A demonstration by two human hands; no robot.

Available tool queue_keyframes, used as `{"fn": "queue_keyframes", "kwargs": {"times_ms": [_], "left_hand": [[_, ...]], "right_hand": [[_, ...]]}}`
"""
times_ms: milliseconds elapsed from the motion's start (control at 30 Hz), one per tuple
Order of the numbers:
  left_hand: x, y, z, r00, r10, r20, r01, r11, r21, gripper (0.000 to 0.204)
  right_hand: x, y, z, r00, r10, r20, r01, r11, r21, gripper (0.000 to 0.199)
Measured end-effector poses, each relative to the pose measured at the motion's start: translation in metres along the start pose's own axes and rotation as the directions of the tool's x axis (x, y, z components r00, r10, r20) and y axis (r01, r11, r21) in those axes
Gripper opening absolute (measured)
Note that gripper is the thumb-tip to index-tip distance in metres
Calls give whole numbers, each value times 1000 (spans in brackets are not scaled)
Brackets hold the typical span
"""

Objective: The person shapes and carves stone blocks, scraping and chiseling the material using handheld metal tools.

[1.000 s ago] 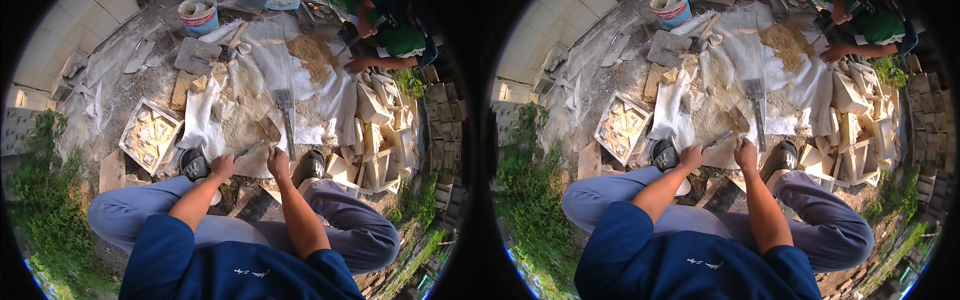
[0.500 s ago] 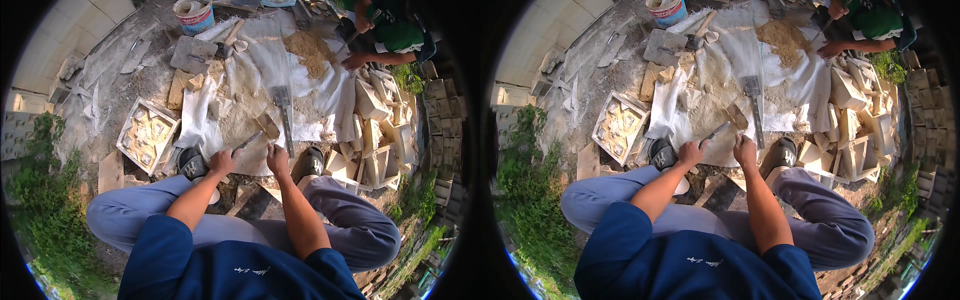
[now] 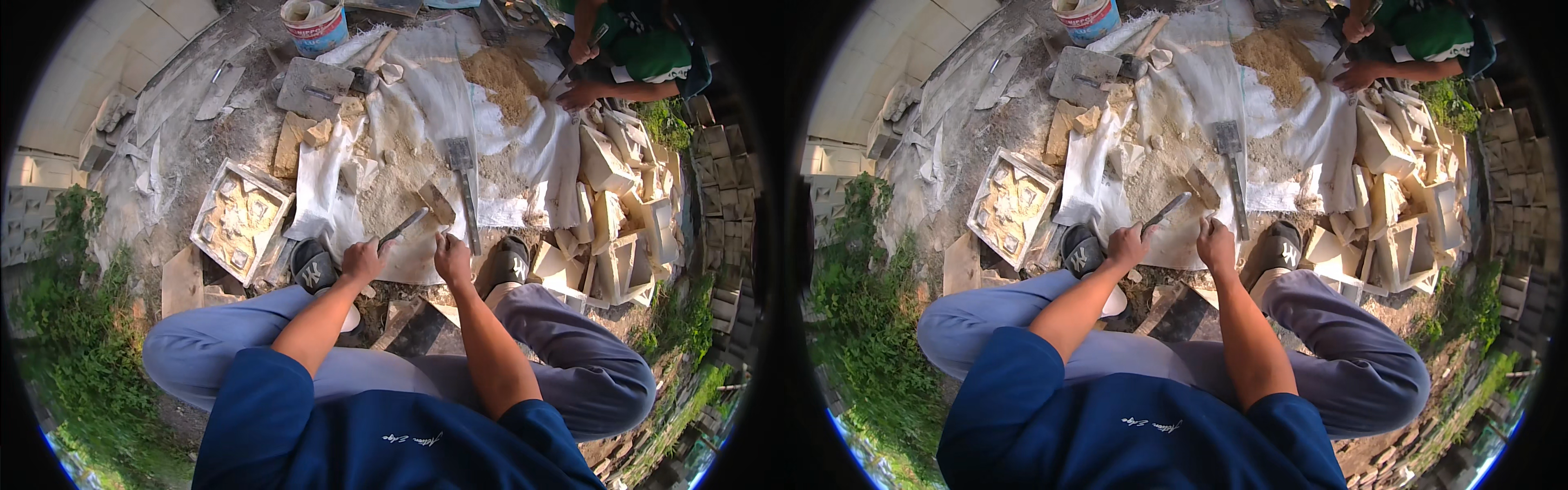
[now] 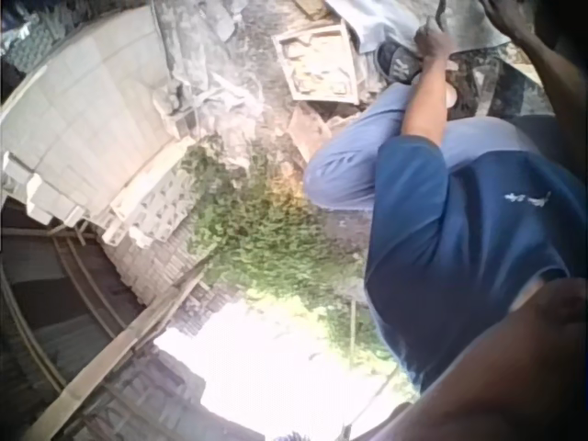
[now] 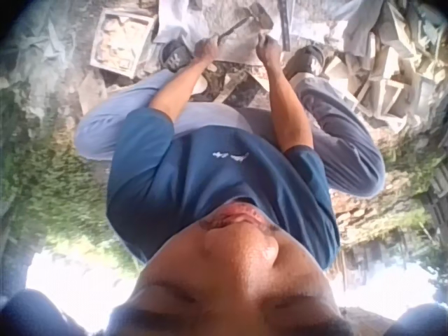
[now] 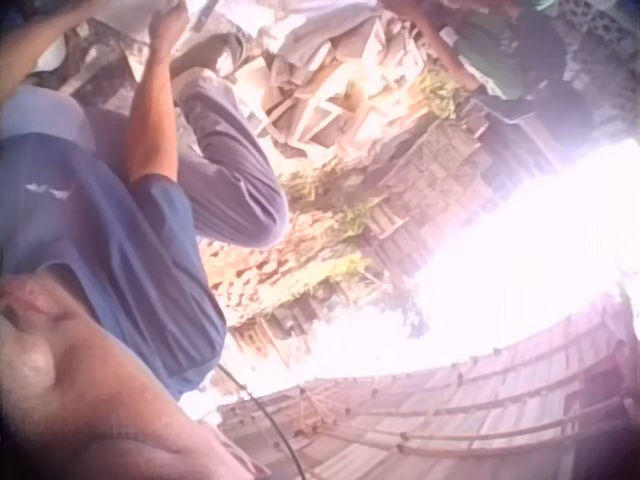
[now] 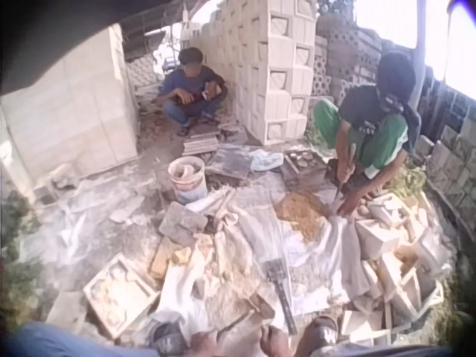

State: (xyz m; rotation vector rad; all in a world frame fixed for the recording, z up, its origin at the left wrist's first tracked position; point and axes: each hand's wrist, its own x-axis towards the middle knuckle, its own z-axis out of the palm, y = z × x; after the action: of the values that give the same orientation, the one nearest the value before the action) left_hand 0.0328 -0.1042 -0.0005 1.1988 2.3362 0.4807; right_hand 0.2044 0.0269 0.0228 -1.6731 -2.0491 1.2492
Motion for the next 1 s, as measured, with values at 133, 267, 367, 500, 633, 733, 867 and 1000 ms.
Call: {"fn": "queue_keyframes", "kwargs": {"times_ms": [133,267,367,500,633,733,867,1000], "left_hand": [[-3,-7,6,986,-105,131,85,986,146,58],[7,4,0,977,-210,40,203,969,144,62],[20,13,-6,980,-184,-77,189,981,53,56],[27,18,-7,994,-108,-23,109,992,59,58],[22,-4,6,998,-65,5,64,985,160,58],[21,16,10,991,-131,10,129,987,97,58],[36,39,-3,992,-123,12,122,991,48,59],[40,20,3,993,-115,-35,118,990,82,58]], "right_hand": [[7,6,-3,999,-5,41,7,999,-50,35],[3,-6,1,999,35,21,-33,997,-68,35],[10,-1,9,998,-17,-54,15,999,-40,32],[19,4,6,999,-17,-33,15,998,-62,34],[27,-13,6,1000,-1,23,2,1000,-21,35],[30,-4,0,999,28,18,-27,999,-27,35],[25,-2,0,998,52,28,-50,996,-72,35],[23,-3,13,999,-21,-47,20,1000,-16,36]]}}
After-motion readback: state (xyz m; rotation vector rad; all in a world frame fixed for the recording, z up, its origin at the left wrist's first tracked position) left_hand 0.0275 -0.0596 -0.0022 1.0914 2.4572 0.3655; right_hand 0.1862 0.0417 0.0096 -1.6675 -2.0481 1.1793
